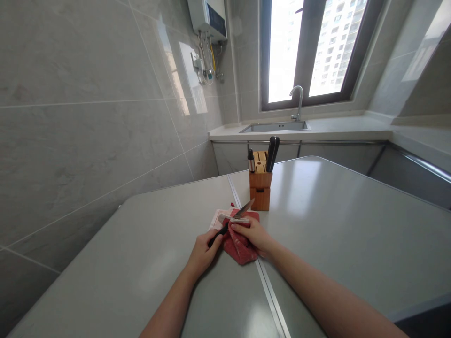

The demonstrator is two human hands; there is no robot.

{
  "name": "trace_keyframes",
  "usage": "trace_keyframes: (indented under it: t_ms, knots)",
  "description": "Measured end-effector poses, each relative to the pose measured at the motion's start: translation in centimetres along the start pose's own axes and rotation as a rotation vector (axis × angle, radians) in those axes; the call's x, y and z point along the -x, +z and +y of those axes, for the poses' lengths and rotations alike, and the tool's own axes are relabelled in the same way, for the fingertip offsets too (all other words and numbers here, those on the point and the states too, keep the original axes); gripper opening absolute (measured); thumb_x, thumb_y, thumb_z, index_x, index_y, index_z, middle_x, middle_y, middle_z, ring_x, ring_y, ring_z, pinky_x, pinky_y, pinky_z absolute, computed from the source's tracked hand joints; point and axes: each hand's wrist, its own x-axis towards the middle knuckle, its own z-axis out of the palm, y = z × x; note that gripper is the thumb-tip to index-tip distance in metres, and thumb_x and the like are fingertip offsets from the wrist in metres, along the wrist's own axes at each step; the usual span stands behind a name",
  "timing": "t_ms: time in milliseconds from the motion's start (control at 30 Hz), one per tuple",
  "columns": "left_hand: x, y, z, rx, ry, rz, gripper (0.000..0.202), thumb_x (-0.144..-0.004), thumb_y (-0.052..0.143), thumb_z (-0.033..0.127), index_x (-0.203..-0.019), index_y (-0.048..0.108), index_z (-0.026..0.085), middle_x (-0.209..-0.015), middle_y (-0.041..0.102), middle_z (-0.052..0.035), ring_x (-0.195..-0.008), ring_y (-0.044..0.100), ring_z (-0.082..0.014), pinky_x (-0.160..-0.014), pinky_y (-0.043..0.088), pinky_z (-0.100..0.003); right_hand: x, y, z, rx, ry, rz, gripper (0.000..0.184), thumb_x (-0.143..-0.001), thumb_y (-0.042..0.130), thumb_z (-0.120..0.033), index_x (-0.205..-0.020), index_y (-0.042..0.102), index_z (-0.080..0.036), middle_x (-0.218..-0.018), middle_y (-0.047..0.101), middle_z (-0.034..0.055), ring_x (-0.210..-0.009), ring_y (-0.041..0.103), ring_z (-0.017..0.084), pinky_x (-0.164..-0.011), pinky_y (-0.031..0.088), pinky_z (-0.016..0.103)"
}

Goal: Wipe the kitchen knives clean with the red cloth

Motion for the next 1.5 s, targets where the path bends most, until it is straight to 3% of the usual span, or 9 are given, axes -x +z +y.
trace_keyframes:
  t_ms: [200, 400, 900, 1500]
  knots:
    - [-0.01, 0.02, -0.05, 0.002, 0.010, -0.038, 0.034, -0.089, 0.043, 0.037, -0.080, 0.065, 0.013, -0.072, 0.062, -0.0023, -0.066, 0.051, -0.0143, -0.062, 0.038, -0.022, 0.04, -0.01, 0.15, 0.014, 0.056, 0.011, 0.037, -0.058, 0.078, -0.037, -0.085, 0.067, -0.015, -0.082, 0.070, 0.0042, -0.077, 0.063, 0.018, -0.072, 0.047, 0.030]
    - [-0.04, -0.11, 0.51, 0.062, 0.019, -0.115, 0.032, -0.089, 0.043, 0.036, -0.101, 0.066, 0.016, -0.085, 0.068, -0.0034, -0.074, 0.056, -0.0168, -0.069, 0.042, -0.024, 0.14, 0.02, 0.07, -0.028, 0.096, -0.004, 0.036, -0.056, 0.080, -0.038, -0.080, 0.066, -0.014, -0.073, 0.068, 0.0021, -0.067, 0.062, 0.016, -0.068, 0.047, 0.029]
    - [0.24, -0.04, 0.51, 0.008, -0.008, -0.031, 0.032, -0.090, 0.042, 0.036, -0.080, 0.063, 0.014, -0.071, 0.060, -0.0013, -0.067, 0.051, -0.0144, -0.063, 0.037, -0.023, 0.20, 0.17, -0.24, -0.046, 0.091, -0.019, 0.033, -0.057, 0.079, -0.038, -0.078, 0.067, -0.015, -0.072, 0.069, 0.0023, -0.068, 0.063, 0.017, -0.068, 0.048, 0.029]
    - [0.26, -0.03, 0.56, 0.021, -0.026, -0.024, 0.035, -0.090, 0.041, 0.040, -0.083, 0.064, 0.014, -0.074, 0.061, -0.0028, -0.068, 0.051, -0.0153, -0.065, 0.038, -0.023, 0.18, 0.23, -0.17, 0.017, 0.089, 0.010, 0.035, -0.059, 0.078, -0.039, -0.081, 0.067, -0.015, -0.076, 0.070, 0.0033, -0.072, 0.063, 0.018, -0.068, 0.048, 0.029]
